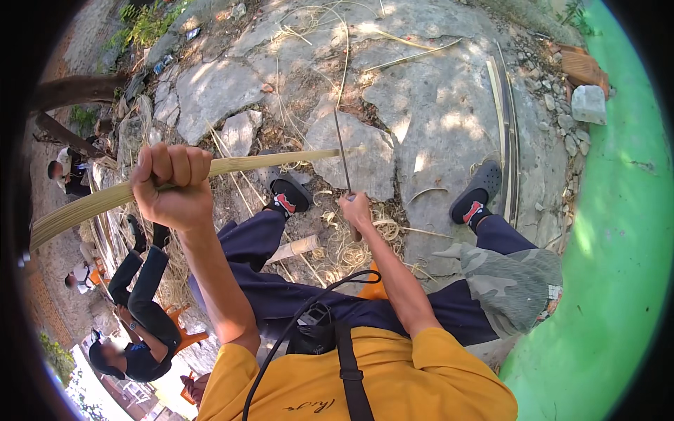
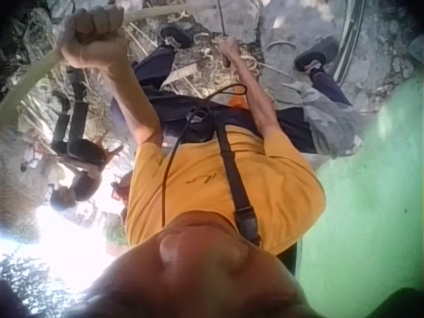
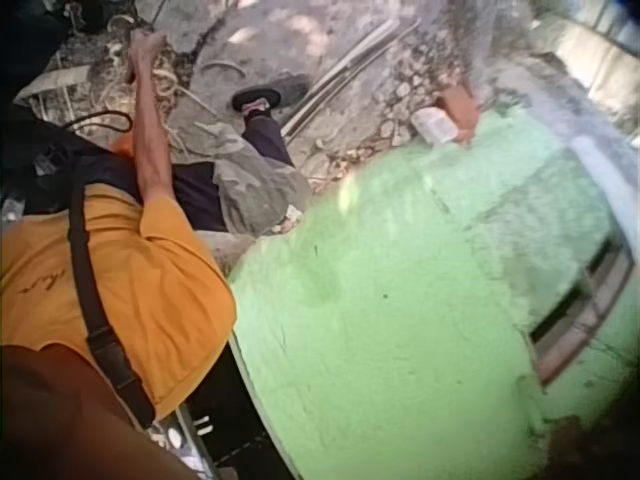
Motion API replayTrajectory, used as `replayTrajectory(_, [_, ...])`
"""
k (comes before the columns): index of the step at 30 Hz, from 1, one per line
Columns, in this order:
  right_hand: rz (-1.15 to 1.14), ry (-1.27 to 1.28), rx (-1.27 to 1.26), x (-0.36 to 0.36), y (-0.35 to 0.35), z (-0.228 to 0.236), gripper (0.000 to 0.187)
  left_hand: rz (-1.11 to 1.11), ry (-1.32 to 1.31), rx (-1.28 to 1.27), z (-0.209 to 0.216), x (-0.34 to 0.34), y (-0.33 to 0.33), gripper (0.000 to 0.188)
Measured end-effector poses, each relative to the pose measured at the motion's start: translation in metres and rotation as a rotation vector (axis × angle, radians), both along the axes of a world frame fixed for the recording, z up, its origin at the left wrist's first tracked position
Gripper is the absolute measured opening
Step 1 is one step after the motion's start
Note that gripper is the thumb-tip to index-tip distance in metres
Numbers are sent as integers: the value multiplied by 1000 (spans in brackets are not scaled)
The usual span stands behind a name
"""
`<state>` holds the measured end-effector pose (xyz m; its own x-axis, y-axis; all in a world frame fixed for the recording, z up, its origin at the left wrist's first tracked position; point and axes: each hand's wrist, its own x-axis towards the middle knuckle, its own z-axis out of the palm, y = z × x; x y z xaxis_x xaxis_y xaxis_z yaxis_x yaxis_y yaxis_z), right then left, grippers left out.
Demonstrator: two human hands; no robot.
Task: The person shaves thin bamboo strips using a blade, then trims a long bamboo slat with the blade against their knee, and removes excess shavings from the slat by hand.
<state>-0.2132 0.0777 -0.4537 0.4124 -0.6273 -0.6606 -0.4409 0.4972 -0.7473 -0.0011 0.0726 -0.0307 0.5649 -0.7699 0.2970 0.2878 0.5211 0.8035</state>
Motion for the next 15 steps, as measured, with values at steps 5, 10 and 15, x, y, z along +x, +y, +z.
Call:
replayTrajectory(5, [-96, 44, 53, -16, 7, -24, 18, -9, 33, 18, -6, -5, -4, 48])
replayTrajectory(10, [5, 155, 60, -31, -15, -20, 22, 36, -33, 45, -7, -6, 1, 46])
replayTrajectory(15, [64, -123, 252, -50, -27, 9, 18, 163, -80, 70, 3, -1, -5, 43])
